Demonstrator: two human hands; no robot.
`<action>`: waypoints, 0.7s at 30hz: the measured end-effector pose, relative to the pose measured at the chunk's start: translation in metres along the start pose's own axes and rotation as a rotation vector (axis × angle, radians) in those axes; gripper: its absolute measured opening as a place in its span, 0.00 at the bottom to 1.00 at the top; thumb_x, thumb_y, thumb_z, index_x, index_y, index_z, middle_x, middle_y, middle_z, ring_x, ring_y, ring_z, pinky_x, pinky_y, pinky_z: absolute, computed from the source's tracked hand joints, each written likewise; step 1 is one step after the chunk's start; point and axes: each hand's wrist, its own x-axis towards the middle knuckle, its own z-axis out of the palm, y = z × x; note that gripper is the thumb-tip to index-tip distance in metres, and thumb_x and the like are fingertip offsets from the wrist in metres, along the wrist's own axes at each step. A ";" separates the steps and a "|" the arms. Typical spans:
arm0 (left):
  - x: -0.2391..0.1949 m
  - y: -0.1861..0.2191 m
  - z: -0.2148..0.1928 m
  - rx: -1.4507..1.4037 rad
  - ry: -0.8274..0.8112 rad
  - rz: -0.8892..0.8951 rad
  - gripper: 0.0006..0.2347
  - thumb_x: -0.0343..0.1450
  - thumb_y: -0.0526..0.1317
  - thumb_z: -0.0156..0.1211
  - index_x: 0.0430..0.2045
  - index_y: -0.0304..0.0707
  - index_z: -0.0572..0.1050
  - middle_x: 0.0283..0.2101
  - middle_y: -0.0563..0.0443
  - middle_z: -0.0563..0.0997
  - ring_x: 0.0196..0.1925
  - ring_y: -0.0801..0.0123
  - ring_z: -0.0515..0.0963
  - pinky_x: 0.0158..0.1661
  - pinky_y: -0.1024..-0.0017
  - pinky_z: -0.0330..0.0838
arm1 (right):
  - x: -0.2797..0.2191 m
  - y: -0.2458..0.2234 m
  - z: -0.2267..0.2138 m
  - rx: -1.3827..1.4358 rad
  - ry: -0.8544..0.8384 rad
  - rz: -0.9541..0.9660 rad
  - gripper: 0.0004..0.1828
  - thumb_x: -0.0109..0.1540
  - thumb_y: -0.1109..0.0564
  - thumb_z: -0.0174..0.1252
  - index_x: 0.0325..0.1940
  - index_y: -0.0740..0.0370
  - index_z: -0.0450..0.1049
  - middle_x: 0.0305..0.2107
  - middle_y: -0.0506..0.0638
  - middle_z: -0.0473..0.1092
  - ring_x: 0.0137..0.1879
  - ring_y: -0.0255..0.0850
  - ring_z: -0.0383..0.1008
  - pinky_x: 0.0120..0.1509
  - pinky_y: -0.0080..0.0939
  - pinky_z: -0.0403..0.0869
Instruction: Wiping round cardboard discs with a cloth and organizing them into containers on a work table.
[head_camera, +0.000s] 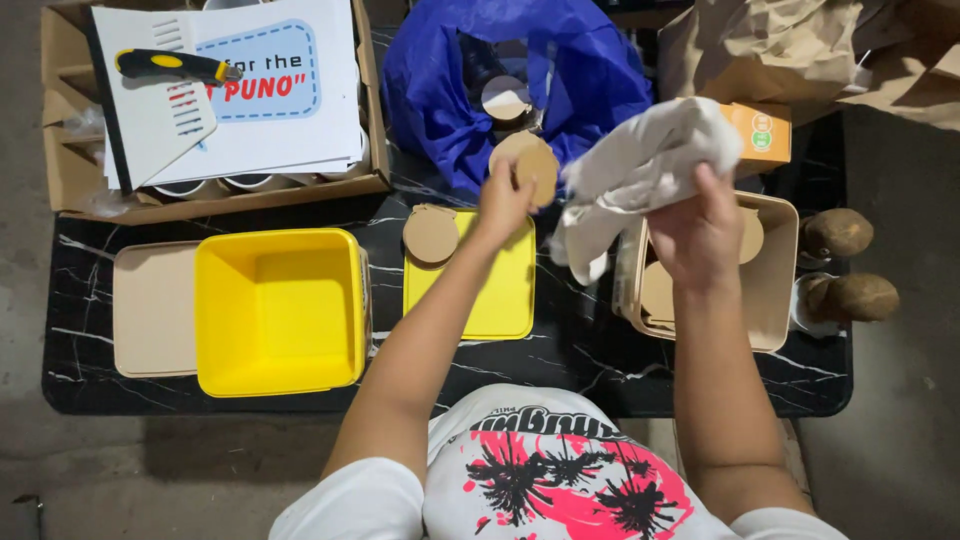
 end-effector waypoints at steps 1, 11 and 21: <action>-0.003 -0.011 0.008 0.000 0.001 0.001 0.15 0.71 0.35 0.62 0.50 0.31 0.69 0.40 0.44 0.81 0.37 0.56 0.85 0.29 0.67 0.81 | -0.005 0.000 -0.001 0.000 -0.001 -0.001 0.27 0.71 0.55 0.53 0.75 0.54 0.59 0.64 0.50 0.68 0.68 0.47 0.73 0.76 0.57 0.72; -0.015 -0.049 0.039 -0.775 -0.228 -0.323 0.16 0.73 0.32 0.60 0.55 0.31 0.67 0.45 0.42 0.77 0.40 0.59 0.80 0.36 0.62 0.82 | -0.040 0.054 -0.057 -0.827 -0.413 0.058 0.22 0.69 0.49 0.55 0.58 0.69 0.74 0.58 0.59 0.71 0.68 0.46 0.67 0.74 0.49 0.63; -0.065 -0.001 0.051 -0.916 -0.351 -0.347 0.14 0.75 0.33 0.52 0.56 0.37 0.63 0.52 0.41 0.75 0.49 0.52 0.81 0.42 0.50 0.83 | -0.045 0.138 -0.192 -0.347 0.347 0.061 0.22 0.77 0.46 0.52 0.40 0.67 0.67 0.29 0.51 0.62 0.31 0.39 0.58 0.34 0.41 0.59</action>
